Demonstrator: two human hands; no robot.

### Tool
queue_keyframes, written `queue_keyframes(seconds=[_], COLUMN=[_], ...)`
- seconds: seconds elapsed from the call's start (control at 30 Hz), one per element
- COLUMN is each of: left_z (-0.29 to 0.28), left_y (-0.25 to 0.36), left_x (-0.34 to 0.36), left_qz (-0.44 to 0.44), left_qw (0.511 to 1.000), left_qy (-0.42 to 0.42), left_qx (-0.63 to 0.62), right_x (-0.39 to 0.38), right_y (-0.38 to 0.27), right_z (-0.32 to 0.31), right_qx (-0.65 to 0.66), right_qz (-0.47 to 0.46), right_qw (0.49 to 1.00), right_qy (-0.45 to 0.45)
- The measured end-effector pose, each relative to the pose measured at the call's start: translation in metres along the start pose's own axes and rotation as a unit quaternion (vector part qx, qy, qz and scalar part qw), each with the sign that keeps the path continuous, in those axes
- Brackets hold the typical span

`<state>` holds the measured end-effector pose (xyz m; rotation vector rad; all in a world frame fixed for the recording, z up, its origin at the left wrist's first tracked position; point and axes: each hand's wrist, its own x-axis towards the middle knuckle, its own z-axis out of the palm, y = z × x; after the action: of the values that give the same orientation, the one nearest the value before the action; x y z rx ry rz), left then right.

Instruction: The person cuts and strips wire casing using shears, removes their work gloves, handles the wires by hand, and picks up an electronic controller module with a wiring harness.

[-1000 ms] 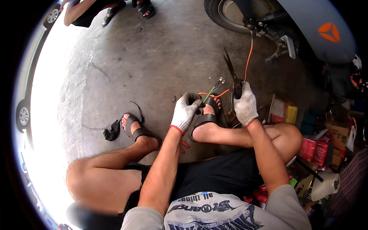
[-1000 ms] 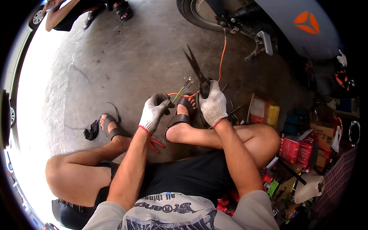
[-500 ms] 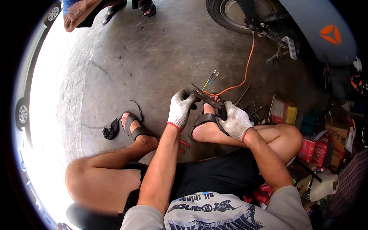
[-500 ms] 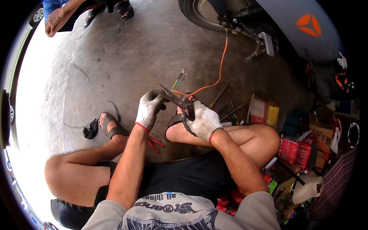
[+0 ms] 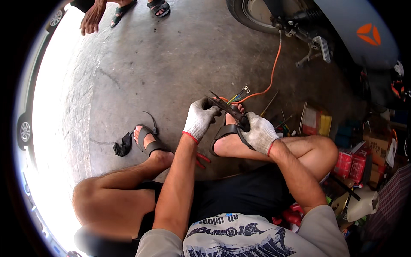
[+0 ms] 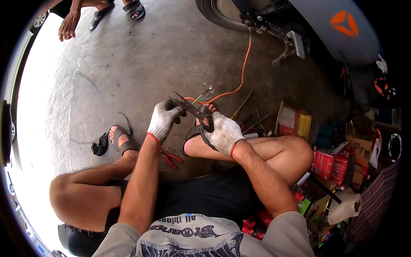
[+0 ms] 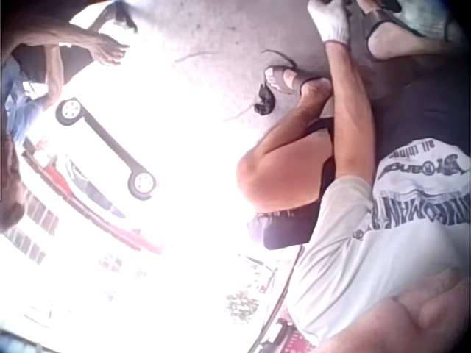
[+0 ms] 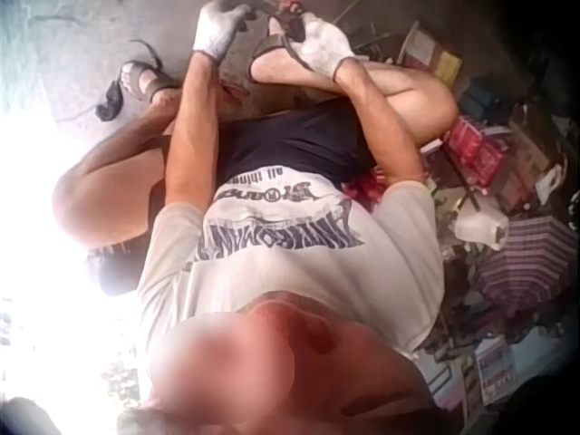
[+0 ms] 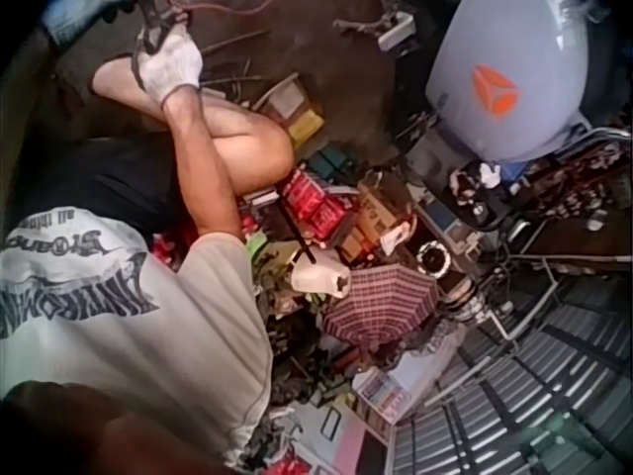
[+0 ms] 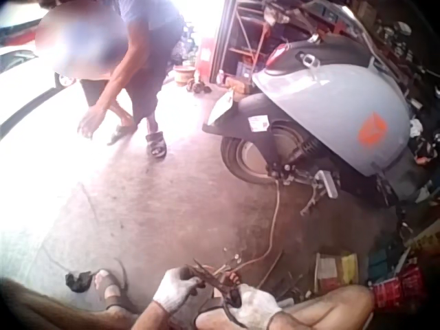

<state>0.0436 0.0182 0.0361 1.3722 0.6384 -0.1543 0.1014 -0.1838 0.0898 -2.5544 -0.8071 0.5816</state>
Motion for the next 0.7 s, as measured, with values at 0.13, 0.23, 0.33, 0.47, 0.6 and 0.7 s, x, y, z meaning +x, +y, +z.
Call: queue_keyframes(seconds=[0.13,0.23,0.33,0.47,0.6,0.7], left_z=[0.0001,0.0007,0.0003,0.0015,0.0018,0.0029], left_y=[0.0026,0.005,0.0026,0.0024,0.0018,0.0035], left_x=[0.0007,-0.0003,0.0008,0.0014,0.0017,0.001], left_qz=[-0.013,-0.016,-0.014,-0.014,-0.02,-0.021], left_qw=[1.0,1.0,1.0,1.0,1.0,1.0], left_qy=[-0.001,0.002,0.004,0.003,0.005,0.004], left_qx=[0.012,0.02,0.021,0.02,0.014,0.011], right_x=[-0.0002,0.0002,0.001,0.0024,0.0025,0.0029], right_y=[-0.0014,-0.0018,-0.0023,0.0034,0.0044,0.007], right_z=[-0.0011,-0.0022,-0.0022,0.002,0.0022,0.0032], right_qx=[-0.004,-0.001,-0.01,0.02,0.006,-0.007], right_qz=[-0.002,0.018,0.018,0.025,0.012,-0.007], right_qw=[1.0,1.0,1.0,0.999,1.0,1.0], right_qy=[0.005,-0.015,-0.019,-0.017,-0.013,-0.004])
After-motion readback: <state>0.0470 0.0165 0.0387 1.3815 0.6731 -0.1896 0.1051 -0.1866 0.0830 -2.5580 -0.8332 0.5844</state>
